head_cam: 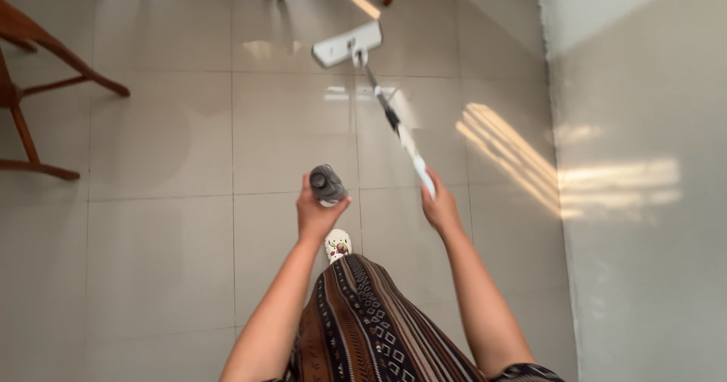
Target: Assemble a spray mop and mop the tile floor.
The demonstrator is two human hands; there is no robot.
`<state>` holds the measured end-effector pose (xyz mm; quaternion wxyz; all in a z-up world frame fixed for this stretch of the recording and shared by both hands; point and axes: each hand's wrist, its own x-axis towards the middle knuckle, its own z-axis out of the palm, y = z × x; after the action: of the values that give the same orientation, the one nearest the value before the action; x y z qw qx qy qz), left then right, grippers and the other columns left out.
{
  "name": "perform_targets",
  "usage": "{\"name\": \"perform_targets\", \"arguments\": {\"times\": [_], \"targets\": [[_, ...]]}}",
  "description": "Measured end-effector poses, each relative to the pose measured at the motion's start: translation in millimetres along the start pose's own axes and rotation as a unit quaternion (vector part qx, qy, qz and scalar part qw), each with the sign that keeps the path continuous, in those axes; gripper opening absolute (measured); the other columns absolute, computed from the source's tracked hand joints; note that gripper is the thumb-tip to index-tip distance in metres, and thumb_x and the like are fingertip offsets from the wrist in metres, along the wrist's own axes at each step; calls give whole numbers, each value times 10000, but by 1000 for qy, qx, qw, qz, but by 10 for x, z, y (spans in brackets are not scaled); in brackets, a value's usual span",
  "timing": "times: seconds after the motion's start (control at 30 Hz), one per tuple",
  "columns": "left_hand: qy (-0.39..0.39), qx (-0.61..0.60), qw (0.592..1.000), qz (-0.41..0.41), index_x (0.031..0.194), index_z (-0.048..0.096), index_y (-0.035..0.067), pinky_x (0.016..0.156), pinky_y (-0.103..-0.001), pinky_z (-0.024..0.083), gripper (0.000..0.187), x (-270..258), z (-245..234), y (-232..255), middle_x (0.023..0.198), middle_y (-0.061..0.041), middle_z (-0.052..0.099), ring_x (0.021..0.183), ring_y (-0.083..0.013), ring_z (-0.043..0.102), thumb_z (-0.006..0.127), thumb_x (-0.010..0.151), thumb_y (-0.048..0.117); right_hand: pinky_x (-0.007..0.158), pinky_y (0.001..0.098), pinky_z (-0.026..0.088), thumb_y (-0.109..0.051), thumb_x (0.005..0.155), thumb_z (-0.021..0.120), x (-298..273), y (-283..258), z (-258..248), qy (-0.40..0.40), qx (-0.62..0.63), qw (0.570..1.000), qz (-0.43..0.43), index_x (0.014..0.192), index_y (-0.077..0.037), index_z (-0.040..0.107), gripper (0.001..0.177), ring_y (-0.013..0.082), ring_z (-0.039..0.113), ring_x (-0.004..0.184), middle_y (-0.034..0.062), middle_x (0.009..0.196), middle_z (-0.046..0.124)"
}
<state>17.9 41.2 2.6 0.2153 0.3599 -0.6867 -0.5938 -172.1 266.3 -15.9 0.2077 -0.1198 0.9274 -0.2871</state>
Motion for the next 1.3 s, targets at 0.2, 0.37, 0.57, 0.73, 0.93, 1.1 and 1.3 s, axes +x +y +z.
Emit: {"name": "perform_targets", "arguments": {"times": [0.2, 0.37, 0.57, 0.73, 0.93, 1.1, 1.3], "targets": [[-86, -25, 996, 5, 1261, 546, 93, 851, -326, 612, 686, -1088, -57, 38, 1062, -45, 754, 981, -167, 747, 916, 686, 143, 671, 402, 538, -333, 985, 581, -2408, 394, -1088, -66, -18, 990, 121, 1467, -354, 508, 488, 219, 623, 682, 115, 760, 651], [-135, -48, 990, 16, 1263, 544, 83, 886, -324, 604, 701, -1776, -185, -167, 1071, -66, 745, 996, -175, 742, 921, 673, 122, 564, 439, 415, -390, 1020, 596, -3450, -65, -1871, -123, 3, 945, 302, 1508, -439, 504, 499, 226, 449, 582, 67, 727, 532], [-110, 12, 994, -22, 1247, 560, 89, 890, -321, 610, 692, -2000, -301, -68, 1075, -55, 762, 1000, -174, 753, 929, 665, 147, 648, 399, 513, -359, 993, 566, -2900, 63, -1194, -35, -4, 991, 125, 1454, -303, 540, 465, 235, 608, 676, 122, 763, 641], [-86, 19, 996, -14, 1219, 577, 73, 917, -324, 594, 670, -1951, -169, -109, 1100, -66, 752, 1038, -178, 739, 941, 662, 153, 874, 492, 532, -299, 987, 538, -1032, 158, -388, 28, 15, 999, -16, 1421, -222, 544, 441, 410, 684, 1039, 200, 1123, 719], [-69, 76, 995, 13, 1225, 604, 76, 915, -325, 590, 651, -1922, 63, 118, 1118, -52, 739, 1035, -179, 738, 923, 663, 152, 802, 471, 587, -324, 964, 538, 217, 289, -407, -1, 15, 992, 121, 1456, -337, 518, 492, 400, 736, 906, 165, 1082, 713], [-73, 74, 992, 74, 1254, 583, 74, 932, -343, 577, 700, -1916, 281, 66, 1169, -84, 701, 1066, -203, 714, 929, 649, 129, 1011, 442, 496, -285, 994, 566, -423, 1603, -768, 104, 40, 991, -74, 1419, -223, 585, 430, 388, 616, 1240, 200, 1311, 668], [-156, 54, 983, 82, 1305, 522, 85, 943, -350, 576, 770, -1905, 561, 230, 1140, -83, 725, 1082, -221, 719, 937, 659, 145, 970, 371, 506, -258, 981, 559, -3436, 2125, -1768, 37, 31, 996, 69, 1458, -250, 556, 477, 254, 690, 1158, 137, 1284, 712]]}}
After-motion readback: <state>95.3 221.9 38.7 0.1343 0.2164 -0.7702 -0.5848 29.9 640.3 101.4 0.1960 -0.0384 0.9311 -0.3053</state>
